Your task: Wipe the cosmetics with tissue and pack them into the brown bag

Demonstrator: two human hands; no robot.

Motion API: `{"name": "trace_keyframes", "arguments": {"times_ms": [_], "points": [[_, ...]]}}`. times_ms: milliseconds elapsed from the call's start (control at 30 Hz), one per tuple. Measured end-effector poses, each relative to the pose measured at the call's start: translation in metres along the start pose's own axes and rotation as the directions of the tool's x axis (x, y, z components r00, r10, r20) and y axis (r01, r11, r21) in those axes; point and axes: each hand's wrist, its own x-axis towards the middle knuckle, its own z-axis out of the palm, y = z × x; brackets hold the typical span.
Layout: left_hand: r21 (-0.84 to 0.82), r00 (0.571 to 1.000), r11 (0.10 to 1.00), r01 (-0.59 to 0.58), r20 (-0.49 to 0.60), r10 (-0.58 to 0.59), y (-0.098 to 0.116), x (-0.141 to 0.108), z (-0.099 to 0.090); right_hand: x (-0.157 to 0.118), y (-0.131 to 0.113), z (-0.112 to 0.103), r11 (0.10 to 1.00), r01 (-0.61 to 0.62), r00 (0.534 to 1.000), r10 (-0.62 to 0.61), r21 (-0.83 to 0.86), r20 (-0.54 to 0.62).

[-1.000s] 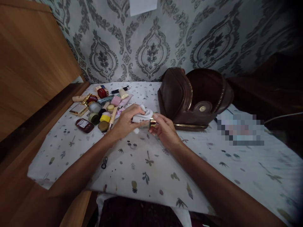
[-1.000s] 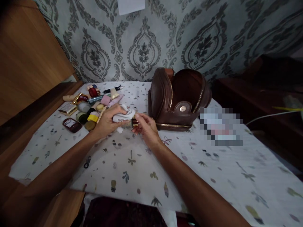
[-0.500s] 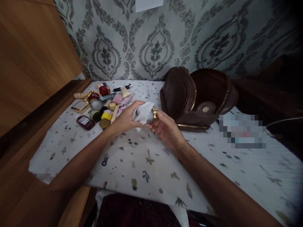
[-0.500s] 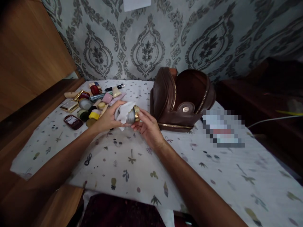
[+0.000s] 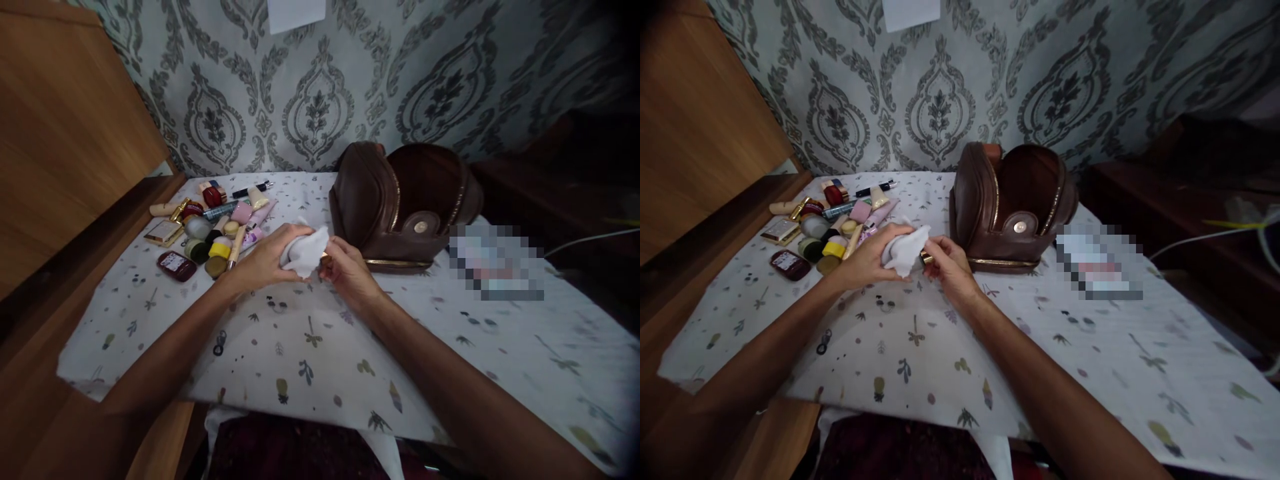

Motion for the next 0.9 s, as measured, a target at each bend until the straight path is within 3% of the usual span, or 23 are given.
{"name": "trace_keyframes", "arguments": {"times_ms": [100,300,400,600,767,900], "points": [[-0.020,0.999,1.000,-0.007,0.034,0.007,-0.003,0.001,0.000,-0.001,-0.002,0.000,1.000,-0.022,1.000,0.021,0.021,0.013],[-0.106,0.984,0.990,0.090,-0.144,-0.105,-0.003,0.001,0.000,-0.003,-0.010,0.001,0.984,-0.088,0.987,0.066,0.153,0.144],[-0.132,0.975,0.984,0.123,-0.172,-0.144,-0.002,-0.001,0.002,-0.003,-0.011,0.001,0.987,-0.083,0.987,0.063,0.136,0.147],[-0.135,0.984,0.980,0.148,-0.077,-0.159,0.001,-0.002,0.005,-0.002,-0.008,0.000,0.999,-0.027,0.999,0.026,0.023,0.033],[-0.186,0.998,0.981,0.046,-0.028,-0.052,-0.006,0.000,0.003,-0.004,-0.009,0.002,0.999,-0.042,0.998,0.041,0.017,0.058],[-0.246,0.993,0.966,0.082,-0.061,-0.100,-0.011,0.000,0.004,-0.005,-0.010,0.003,0.997,-0.041,0.994,0.034,0.064,0.101]]}}
